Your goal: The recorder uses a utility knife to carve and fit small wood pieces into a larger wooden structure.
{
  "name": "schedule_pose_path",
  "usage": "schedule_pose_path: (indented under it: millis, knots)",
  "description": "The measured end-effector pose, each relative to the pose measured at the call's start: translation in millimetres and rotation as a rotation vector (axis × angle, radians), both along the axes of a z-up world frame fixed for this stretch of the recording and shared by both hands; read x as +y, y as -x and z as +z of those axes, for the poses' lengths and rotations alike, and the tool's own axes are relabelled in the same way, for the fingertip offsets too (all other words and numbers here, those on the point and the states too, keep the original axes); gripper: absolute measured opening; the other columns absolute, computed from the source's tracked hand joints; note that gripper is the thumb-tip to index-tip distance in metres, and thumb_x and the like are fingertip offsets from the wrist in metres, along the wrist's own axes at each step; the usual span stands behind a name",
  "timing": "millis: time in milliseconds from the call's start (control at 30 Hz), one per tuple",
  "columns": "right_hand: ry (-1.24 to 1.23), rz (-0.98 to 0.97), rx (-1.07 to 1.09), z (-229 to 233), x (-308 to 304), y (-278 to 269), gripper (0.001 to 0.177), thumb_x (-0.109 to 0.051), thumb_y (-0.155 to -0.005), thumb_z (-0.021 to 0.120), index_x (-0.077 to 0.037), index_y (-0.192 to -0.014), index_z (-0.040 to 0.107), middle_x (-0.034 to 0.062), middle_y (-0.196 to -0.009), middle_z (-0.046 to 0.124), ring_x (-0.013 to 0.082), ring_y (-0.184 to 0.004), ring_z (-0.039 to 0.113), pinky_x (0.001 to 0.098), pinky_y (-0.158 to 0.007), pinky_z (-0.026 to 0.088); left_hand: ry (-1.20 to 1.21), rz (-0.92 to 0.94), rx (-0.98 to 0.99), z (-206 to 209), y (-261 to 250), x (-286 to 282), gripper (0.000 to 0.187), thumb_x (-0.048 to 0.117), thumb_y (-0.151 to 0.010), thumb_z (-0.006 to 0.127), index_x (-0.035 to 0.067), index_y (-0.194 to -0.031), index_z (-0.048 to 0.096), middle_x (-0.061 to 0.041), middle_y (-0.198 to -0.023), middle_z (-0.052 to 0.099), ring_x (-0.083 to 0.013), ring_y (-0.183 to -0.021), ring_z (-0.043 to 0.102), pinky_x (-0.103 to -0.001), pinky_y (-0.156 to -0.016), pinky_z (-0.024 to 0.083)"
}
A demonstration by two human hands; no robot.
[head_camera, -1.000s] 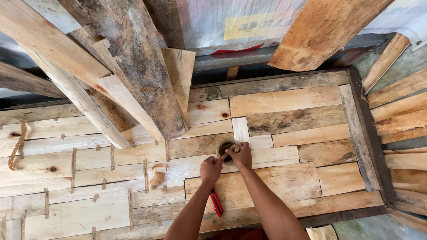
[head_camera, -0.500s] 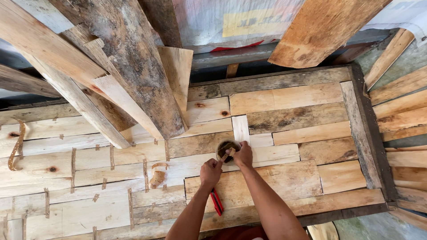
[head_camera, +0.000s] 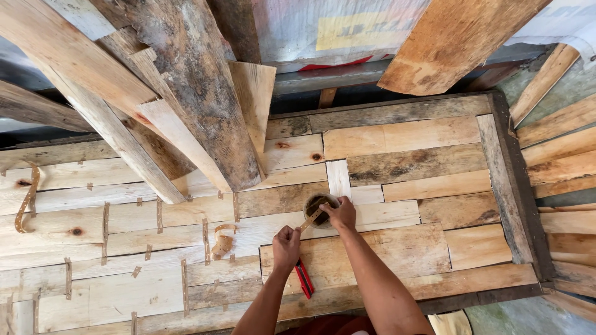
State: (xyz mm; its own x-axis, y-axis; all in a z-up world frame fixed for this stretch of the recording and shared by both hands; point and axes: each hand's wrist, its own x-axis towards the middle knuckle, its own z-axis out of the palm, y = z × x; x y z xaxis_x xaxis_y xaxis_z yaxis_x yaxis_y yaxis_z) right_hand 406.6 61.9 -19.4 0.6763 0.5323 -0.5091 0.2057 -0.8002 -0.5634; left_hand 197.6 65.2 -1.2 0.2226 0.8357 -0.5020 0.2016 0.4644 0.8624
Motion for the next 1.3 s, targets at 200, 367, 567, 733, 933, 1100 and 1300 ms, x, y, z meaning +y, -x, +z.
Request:
schedule_pose_path:
  millis: [200, 367, 567, 733, 933, 1100, 1300]
  knots:
    - [0.027, -0.047, 0.039, 3, 0, 2, 0.057, -0.044, -0.077, 0.088, -0.004, -0.112, 0.066, 0.0131, -0.108, 0.076, 0.0265, -0.096, 0.074, 0.0381, -0.091, 0.059, 0.103, 0.175, -0.144, -8, 11, -6, 0.036, 0.015, -0.098, 0.063, 0.007, -0.065, 0.049, -0.001, -0.053, 0.049, -0.008, -0.046, 0.038, -0.03, -0.044, 0.031]
    - [-0.051, -0.086, -0.019, -16, -4, -11, 0.055, -0.044, -0.081, 0.086, -0.003, -0.112, 0.067, 0.0146, -0.108, 0.076, 0.0286, -0.099, 0.073, 0.0398, -0.093, 0.057, -0.048, 0.265, -0.24, -39, 39, 3, 0.031, 0.014, -0.099, 0.059, 0.006, -0.069, 0.056, -0.005, -0.065, 0.067, -0.0087, -0.057, 0.058, -0.027, -0.055, 0.049]
    - [-0.027, -0.008, -0.024, -10, 1, 5, 0.055, -0.044, -0.084, 0.083, -0.002, -0.115, 0.064, 0.0159, -0.112, 0.073, 0.029, -0.1, 0.071, 0.0395, -0.092, 0.057, -0.093, 0.183, -0.271, 10, 34, 18, 0.026, 0.019, -0.102, 0.059, 0.005, -0.081, 0.062, -0.009, -0.082, 0.077, -0.01, -0.067, 0.065, -0.025, -0.059, 0.045]
    - [-0.081, 0.043, 0.154, -7, 5, 39, 0.049, -0.044, -0.089, 0.078, -0.007, -0.117, 0.064, 0.0119, -0.11, 0.072, 0.0238, -0.097, 0.071, 0.0377, -0.09, 0.056, -0.233, 0.043, -0.145, 29, 9, 21, 0.02, 0.02, -0.099, 0.061, 0.004, -0.089, 0.067, -0.007, -0.079, 0.075, -0.01, -0.066, 0.066, -0.027, -0.057, 0.051]
    - [-0.398, 0.114, 0.172, 1, -11, 46, 0.033, -0.025, -0.096, 0.066, -0.007, -0.123, 0.063, 0.0067, -0.11, 0.068, 0.019, -0.095, 0.068, 0.034, -0.083, 0.06, -0.064, 0.053, 0.053, 34, -9, 29, 0.024, 0.025, -0.098, 0.063, 0.004, -0.093, 0.072, -0.005, -0.067, 0.072, -0.0101, -0.056, 0.065, -0.028, -0.051, 0.051]
    - [-0.649, 0.342, 0.02, 61, -17, 42, 0.052, -0.016, -0.086, 0.076, -0.007, -0.133, 0.055, 0.0067, -0.122, 0.061, 0.0172, -0.106, 0.062, 0.0322, -0.081, 0.055, -0.127, 0.074, 0.137, 47, -18, 33, 0.032, 0.026, -0.1, 0.064, -0.001, -0.082, 0.068, -0.007, -0.061, 0.07, -0.0112, -0.05, 0.064, -0.03, -0.049, 0.049]
    - [-0.589, 0.426, -0.066, 106, -3, 41, 0.056, -0.006, -0.079, 0.079, -0.007, -0.132, 0.06, 0.0066, -0.117, 0.065, 0.0159, -0.091, 0.067, 0.0298, -0.071, 0.057, -0.172, 0.03, 0.17, 52, -22, 31, 0.032, 0.027, -0.099, 0.065, 0.0, -0.08, 0.068, -0.008, -0.061, 0.07, -0.0119, -0.05, 0.064, -0.03, -0.049, 0.05]
